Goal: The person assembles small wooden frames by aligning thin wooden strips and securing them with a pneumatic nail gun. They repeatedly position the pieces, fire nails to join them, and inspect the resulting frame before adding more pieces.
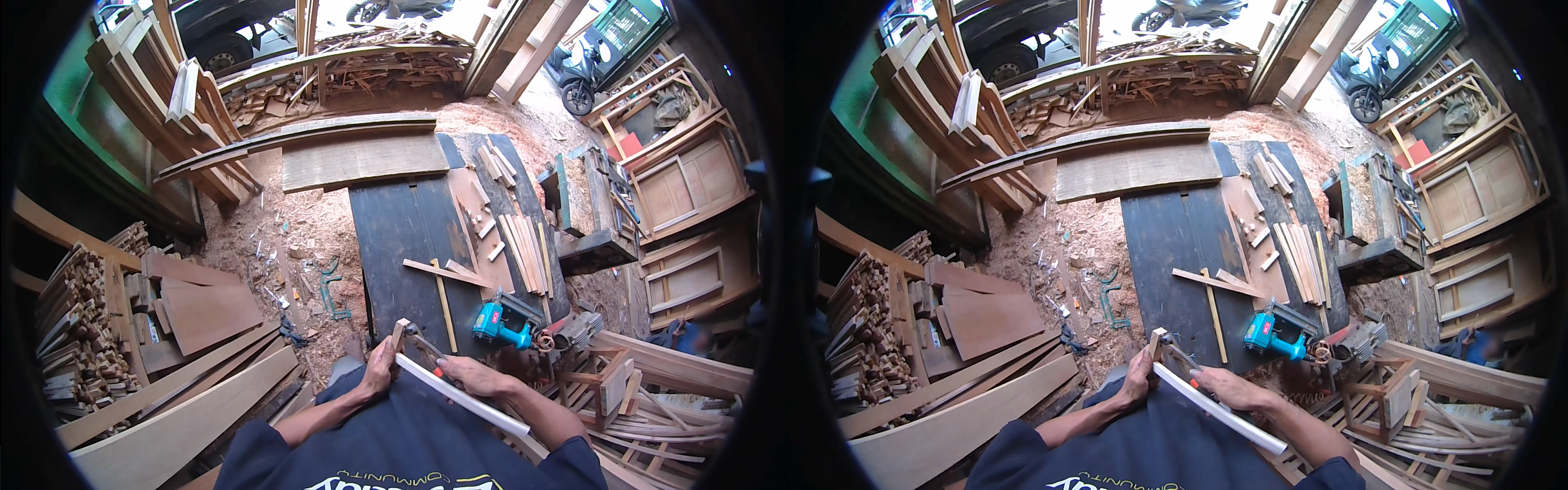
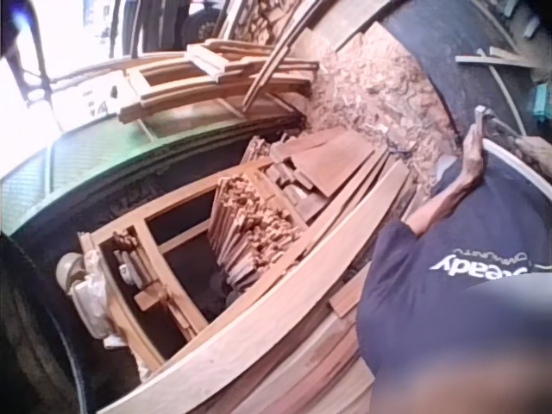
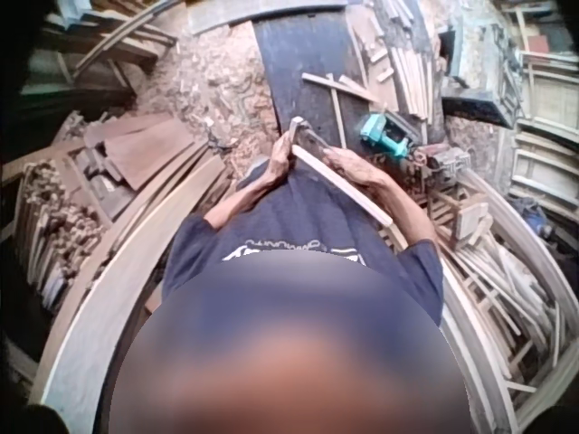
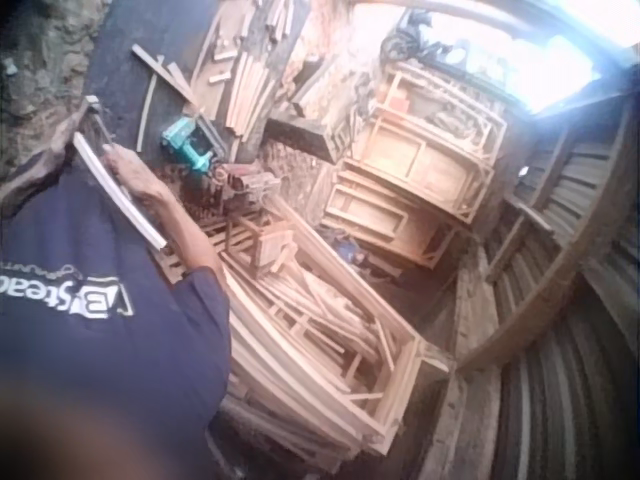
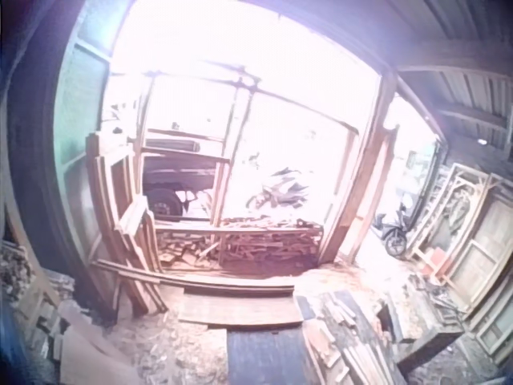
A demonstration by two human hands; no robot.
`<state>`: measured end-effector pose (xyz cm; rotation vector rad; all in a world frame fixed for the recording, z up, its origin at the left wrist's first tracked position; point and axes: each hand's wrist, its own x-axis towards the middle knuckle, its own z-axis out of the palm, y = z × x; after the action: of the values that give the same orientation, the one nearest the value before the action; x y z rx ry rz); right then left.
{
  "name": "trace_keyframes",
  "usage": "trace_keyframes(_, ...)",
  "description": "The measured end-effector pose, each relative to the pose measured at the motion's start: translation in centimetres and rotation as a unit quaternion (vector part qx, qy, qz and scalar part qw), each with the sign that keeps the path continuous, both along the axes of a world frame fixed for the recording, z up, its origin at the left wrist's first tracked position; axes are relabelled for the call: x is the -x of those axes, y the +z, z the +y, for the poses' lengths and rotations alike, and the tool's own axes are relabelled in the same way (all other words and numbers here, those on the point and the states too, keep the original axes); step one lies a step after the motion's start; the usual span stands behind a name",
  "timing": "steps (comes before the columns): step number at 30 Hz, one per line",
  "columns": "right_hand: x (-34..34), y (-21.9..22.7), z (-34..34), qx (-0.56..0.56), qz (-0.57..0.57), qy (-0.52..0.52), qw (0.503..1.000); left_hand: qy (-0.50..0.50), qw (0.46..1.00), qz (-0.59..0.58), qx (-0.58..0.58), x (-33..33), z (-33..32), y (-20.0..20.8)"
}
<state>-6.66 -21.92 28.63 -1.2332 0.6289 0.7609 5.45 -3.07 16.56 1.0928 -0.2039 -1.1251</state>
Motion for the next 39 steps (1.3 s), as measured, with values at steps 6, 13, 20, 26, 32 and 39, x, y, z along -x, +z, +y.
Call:
trace_keyframes(6, -1.6, 1.7, -1.9, -0.017, 0.055, -0.001, 0.998, -0.059, 0.954, -0.273, -0.104, -1.2, 1.0, -1.0)
trace_keyframes(13, -2.1, 1.7, -1.7, 0.044, -0.001, 0.036, 0.998, -0.073, 0.961, -0.245, -0.104, -0.9, 0.9, -0.8)
trace_keyframes(20, -1.1, 0.0, -0.8, 0.143, -0.085, 0.059, 0.984, -0.055, 0.998, -0.004, 0.007, -0.9, 0.5, -1.4)
trace_keyframes(26, -0.8, -1.4, -0.4, 0.107, -0.064, 0.016, 0.992, 0.013, 0.997, 0.054, 0.057, -0.3, 0.0, -1.2)
trace_keyframes(32, 0.7, -2.9, 1.5, 0.026, -0.082, -0.072, 0.994, 0.03, 0.997, 0.046, 0.057, 0.3, -0.3, -1.4)
trace_keyframes(39, -0.8, -1.6, -0.4, 0.113, -0.088, 0.063, 0.988, -0.007, 0.994, -0.113, -0.007, -0.5, 0.2, -2.4)
